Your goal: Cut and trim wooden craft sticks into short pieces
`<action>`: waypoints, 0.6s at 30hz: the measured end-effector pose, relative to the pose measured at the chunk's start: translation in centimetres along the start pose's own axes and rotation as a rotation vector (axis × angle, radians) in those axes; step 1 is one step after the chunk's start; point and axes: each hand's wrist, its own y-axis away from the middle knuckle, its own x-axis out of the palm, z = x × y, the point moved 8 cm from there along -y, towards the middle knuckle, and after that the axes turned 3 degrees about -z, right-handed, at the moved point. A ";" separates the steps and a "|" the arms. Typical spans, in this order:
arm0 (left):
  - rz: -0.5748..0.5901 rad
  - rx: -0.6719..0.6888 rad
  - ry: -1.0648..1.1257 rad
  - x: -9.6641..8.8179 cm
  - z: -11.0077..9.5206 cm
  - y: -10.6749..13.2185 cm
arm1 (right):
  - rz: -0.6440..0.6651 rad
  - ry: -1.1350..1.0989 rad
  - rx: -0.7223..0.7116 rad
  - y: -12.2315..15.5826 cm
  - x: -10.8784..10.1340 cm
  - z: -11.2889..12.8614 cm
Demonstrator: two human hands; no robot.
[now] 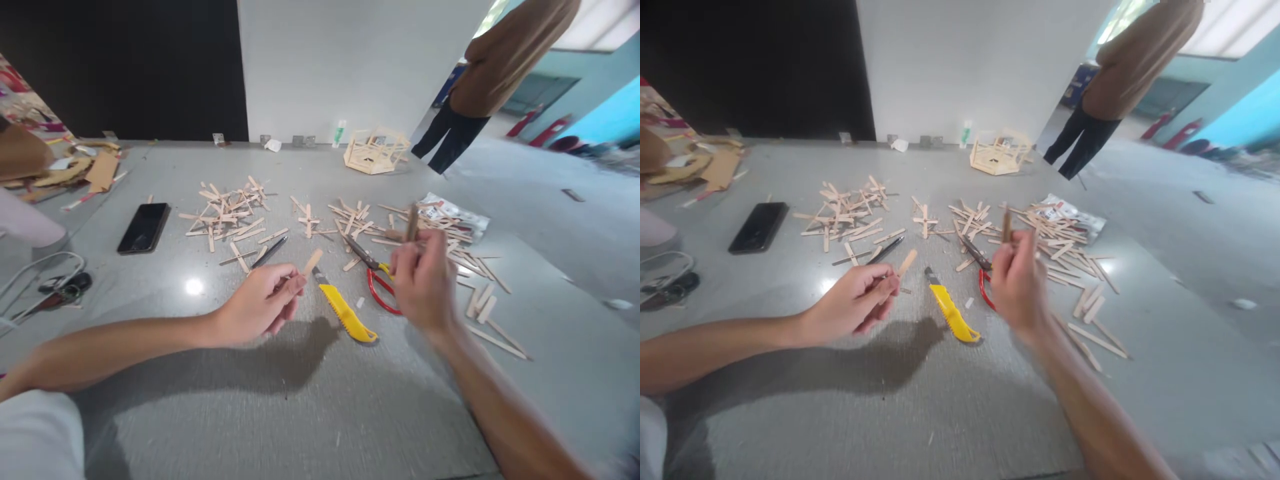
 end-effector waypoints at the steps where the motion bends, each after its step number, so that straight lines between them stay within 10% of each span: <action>1: 0.004 0.014 0.010 0.1 -0.6 0.4 | -0.023 -0.135 -0.097 1.5 -0.1 2.1; 6: 0.047 0.063 0.088 1.0 -2.6 1.8 | 0.001 -0.295 -0.501 8.0 -0.5 8.8; 18: 0.070 0.028 0.245 1.4 -2.7 2.7 | 0.008 -0.249 -0.533 9.0 -0.4 9.1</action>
